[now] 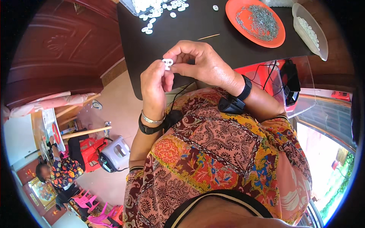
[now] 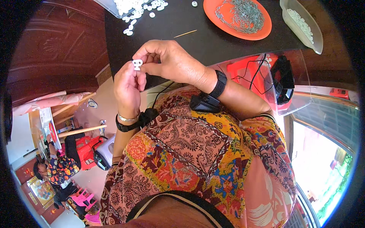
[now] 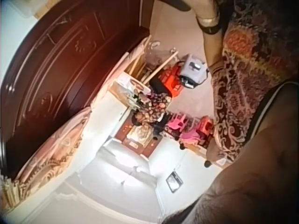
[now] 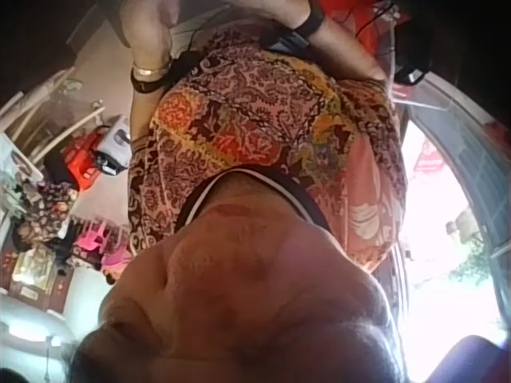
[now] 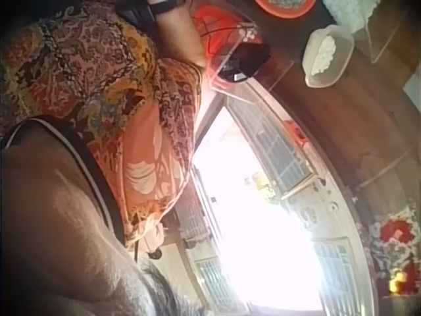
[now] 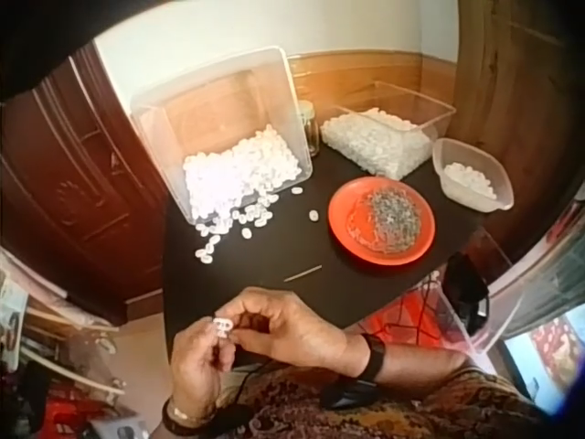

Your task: Assembling small white plastic components by inserting small pins into them at a desk.

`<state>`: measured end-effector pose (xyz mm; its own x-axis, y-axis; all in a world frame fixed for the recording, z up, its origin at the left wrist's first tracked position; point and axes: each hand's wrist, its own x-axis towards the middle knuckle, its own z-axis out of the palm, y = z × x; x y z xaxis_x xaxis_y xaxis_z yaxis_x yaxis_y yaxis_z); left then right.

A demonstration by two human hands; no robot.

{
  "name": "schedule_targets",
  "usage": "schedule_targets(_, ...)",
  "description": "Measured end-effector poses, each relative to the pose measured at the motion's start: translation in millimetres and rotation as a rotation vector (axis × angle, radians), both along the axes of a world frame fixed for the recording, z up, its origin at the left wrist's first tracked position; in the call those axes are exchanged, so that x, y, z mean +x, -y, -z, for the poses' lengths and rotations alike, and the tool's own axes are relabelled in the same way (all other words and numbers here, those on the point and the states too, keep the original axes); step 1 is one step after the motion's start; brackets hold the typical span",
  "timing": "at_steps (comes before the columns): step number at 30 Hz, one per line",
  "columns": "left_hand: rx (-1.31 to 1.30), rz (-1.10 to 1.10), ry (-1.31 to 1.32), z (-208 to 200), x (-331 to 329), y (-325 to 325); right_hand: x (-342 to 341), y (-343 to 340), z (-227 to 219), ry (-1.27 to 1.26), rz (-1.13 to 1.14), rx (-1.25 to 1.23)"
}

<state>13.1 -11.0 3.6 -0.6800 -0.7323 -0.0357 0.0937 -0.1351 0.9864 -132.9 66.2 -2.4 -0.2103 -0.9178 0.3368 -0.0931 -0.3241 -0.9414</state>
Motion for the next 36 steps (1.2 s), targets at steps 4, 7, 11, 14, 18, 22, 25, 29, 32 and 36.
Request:
schedule_targets(4,-0.036,-0.015,0.03,-2,-5,-2,-1,-3,-3,-0.057,0.038,0.011)
schedule_targets(7,-0.038,-0.06,0.019,-6,-10,-7,1,-5,-4,-0.164,0.125,-0.066)
schedule_targets(11,-0.058,-0.075,0.003,-8,-14,-12,3,-4,-8,-0.432,0.298,-0.175)
schedule_targets(14,-0.092,-0.069,0.002,-3,-14,-12,2,-7,-9,-0.5,0.34,-0.173)
schedule_targets(18,-0.079,-0.082,-0.087,-3,-13,-10,-1,-9,-10,-0.541,0.309,-0.248)
schedule_targets(22,-0.066,-0.018,-0.138,-7,-12,-11,0,-13,-15,-0.586,0.295,-0.265)
schedule_targets(25,-0.103,0.002,-0.12,-8,-10,-11,1,-16,-17,-0.605,0.288,-0.28)
schedule_targets(29,-0.144,0.018,-0.107,-8,-5,-13,5,-19,-18,-0.617,0.29,-0.3)
schedule_targets(32,-0.15,0.011,-0.104,-7,-3,-14,6,-21,-20,-0.617,0.278,-0.299)
schedule_targets(36,-0.186,0.008,-0.088,-6,0,-15,8,-23,-22,-0.647,0.258,-0.268)
